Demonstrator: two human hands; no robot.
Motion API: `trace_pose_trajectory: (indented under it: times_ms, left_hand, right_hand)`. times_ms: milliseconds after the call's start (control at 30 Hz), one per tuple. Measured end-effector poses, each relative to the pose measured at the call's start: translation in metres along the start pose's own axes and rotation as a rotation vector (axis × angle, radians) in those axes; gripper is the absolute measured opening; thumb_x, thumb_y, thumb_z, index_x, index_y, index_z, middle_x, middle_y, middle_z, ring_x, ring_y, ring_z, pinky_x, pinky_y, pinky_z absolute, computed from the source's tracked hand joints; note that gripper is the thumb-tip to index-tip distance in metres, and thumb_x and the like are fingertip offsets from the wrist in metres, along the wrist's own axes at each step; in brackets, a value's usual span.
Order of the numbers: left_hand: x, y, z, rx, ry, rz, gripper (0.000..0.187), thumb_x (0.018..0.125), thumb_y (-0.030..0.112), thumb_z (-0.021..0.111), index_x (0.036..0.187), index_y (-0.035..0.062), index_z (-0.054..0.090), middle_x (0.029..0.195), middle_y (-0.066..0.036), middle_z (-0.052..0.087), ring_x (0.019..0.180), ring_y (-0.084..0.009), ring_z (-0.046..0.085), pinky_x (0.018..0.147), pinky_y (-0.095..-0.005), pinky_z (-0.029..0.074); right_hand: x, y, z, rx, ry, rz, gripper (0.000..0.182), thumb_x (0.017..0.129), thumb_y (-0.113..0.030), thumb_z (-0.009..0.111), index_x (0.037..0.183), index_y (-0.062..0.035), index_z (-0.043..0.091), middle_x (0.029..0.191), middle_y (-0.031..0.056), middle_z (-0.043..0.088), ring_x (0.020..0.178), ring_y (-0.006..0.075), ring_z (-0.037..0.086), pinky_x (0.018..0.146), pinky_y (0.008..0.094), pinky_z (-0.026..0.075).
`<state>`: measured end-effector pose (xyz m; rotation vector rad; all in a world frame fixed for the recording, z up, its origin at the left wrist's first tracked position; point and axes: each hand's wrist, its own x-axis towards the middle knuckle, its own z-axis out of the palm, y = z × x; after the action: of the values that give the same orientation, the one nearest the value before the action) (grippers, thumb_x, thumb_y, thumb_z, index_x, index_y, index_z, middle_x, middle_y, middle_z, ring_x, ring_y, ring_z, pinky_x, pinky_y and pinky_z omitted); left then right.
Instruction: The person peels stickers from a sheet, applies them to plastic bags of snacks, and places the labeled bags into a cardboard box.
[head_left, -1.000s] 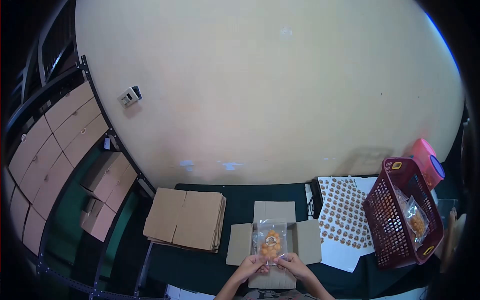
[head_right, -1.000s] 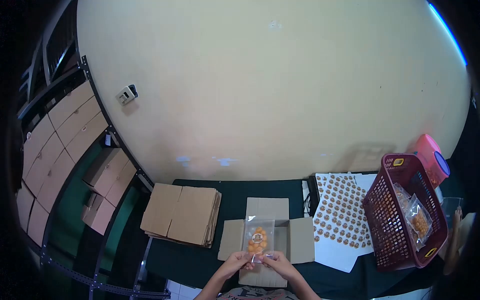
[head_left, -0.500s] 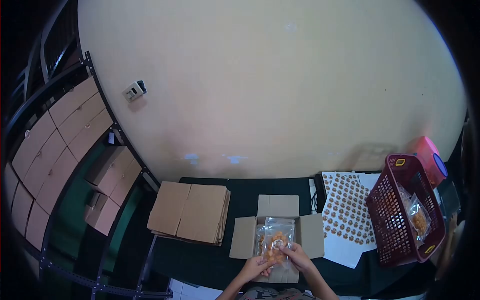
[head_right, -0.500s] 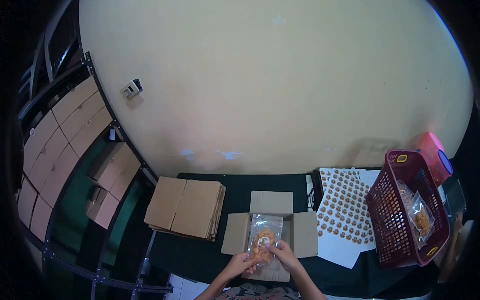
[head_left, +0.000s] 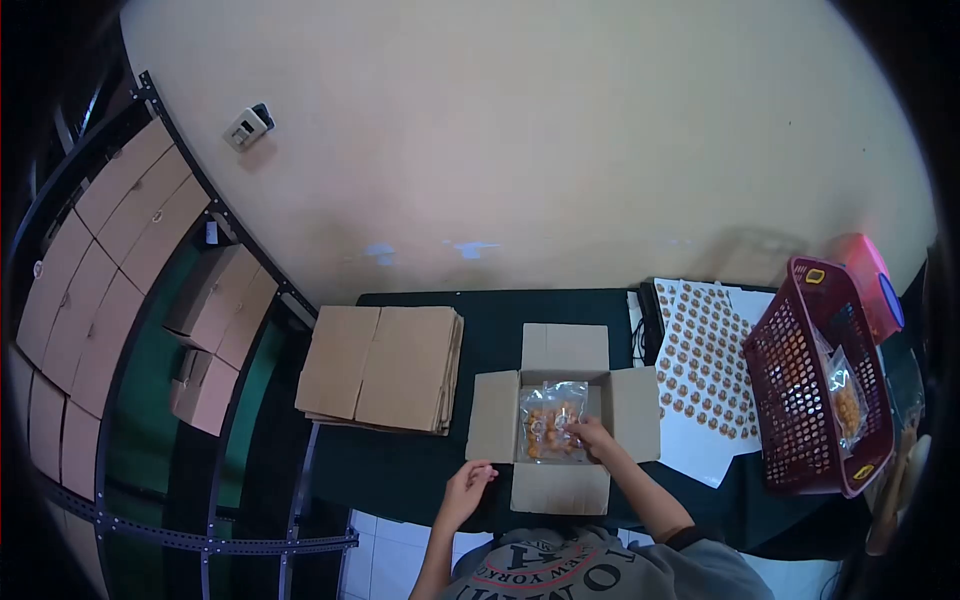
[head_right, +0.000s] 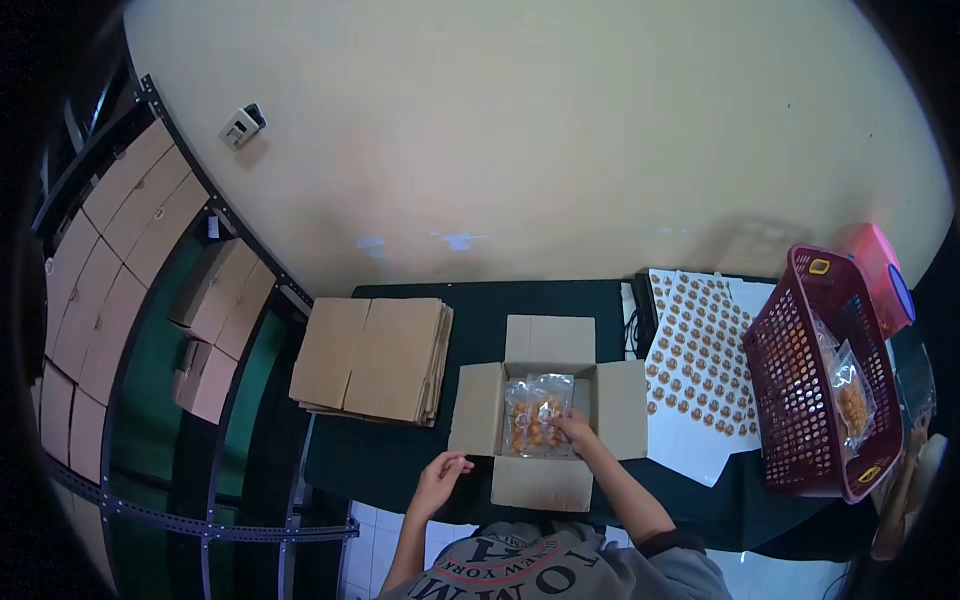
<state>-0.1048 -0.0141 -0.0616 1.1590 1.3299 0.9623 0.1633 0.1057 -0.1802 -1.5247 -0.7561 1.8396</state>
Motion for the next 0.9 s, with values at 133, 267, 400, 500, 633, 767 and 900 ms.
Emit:
trace_pose_trajectory:
  times_ms: [133,267,400,500,633,767,900]
  left_hand:
    - [-0.009,-0.006,-0.005,0.044,0.074,-0.034,0.025,0.087,0.018,0.05,0.103,-0.0014,0.051,0.09,-0.011,0.061,0.086,-0.015,0.058,0.077,-0.0258,0.044]
    - [-0.006,-0.017,-0.002,0.054,0.096,-0.035,0.025,0.085,0.017,0.053,0.102,-0.0018,0.052,0.088,-0.01,0.063,0.083,-0.0138,0.059,0.075,-0.0244,0.046]
    - [-0.001,-0.018,0.005,0.084,0.081,-0.004,0.026,0.085,0.017,0.054,0.102,-0.0021,0.053,0.086,-0.011,0.063,0.08,-0.0135,0.059,0.071,-0.0244,0.046]
    - [0.004,-0.014,0.009,0.113,0.067,0.021,0.026,0.084,0.018,0.054,0.101,-0.0024,0.053,0.085,-0.011,0.062,0.078,-0.0136,0.059,0.07,-0.0249,0.047]
    - [0.007,0.0,0.011,0.166,0.02,-0.024,0.024,0.085,0.013,0.052,0.104,-0.0022,0.051,0.091,-0.012,0.061,0.086,-0.0147,0.059,0.075,-0.0249,0.046]
    - [0.006,-0.003,0.012,0.169,0.037,-0.007,0.025,0.085,0.014,0.053,0.104,-0.0022,0.052,0.09,-0.011,0.061,0.085,-0.0137,0.059,0.074,-0.0243,0.046]
    - [0.003,-0.005,0.012,0.194,0.046,0.01,0.025,0.084,0.015,0.054,0.102,-0.0019,0.053,0.087,-0.009,0.061,0.08,-0.012,0.058,0.071,-0.0239,0.046]
  right_hand:
    - [0.059,0.056,-0.002,-0.197,0.311,-0.154,0.03,0.066,-0.016,0.073,0.082,0.0008,0.054,0.074,0.0104,0.059,0.064,0.02,0.059,0.054,0.0311,0.048]
    - [0.039,0.038,0.012,-0.727,0.553,-0.133,0.059,0.058,-0.022,0.077,0.102,0.0023,0.045,0.097,0.0222,0.053,0.088,0.0333,0.055,0.076,0.0386,0.046]
    - [0.021,0.027,0.016,-0.814,0.591,-0.285,0.064,0.061,-0.018,0.073,0.111,0.0029,0.039,0.107,0.0231,0.046,0.101,0.0389,0.047,0.087,0.0382,0.04]
    - [0.024,0.023,0.01,-0.817,0.434,-0.269,0.066,0.062,-0.019,0.071,0.115,0.0004,0.037,0.114,0.0234,0.04,0.107,0.0363,0.042,0.09,0.0384,0.037]
    - [0.017,0.022,0.017,-0.816,0.457,-0.308,0.065,0.061,-0.02,0.071,0.113,0.0002,0.038,0.111,0.0252,0.039,0.102,0.0409,0.043,0.087,0.0426,0.038]
    - [0.003,0.021,0.03,-1.014,0.443,-0.564,0.073,0.061,-0.023,0.072,0.118,-0.0005,0.032,0.113,0.0251,0.035,0.1,0.0442,0.041,0.084,0.0457,0.039]
    - [-0.025,0.003,0.055,-1.211,0.298,-0.284,0.086,0.06,-0.028,0.074,0.124,-0.0017,0.023,0.118,0.0232,0.03,0.104,0.0428,0.037,0.084,0.0466,0.04]
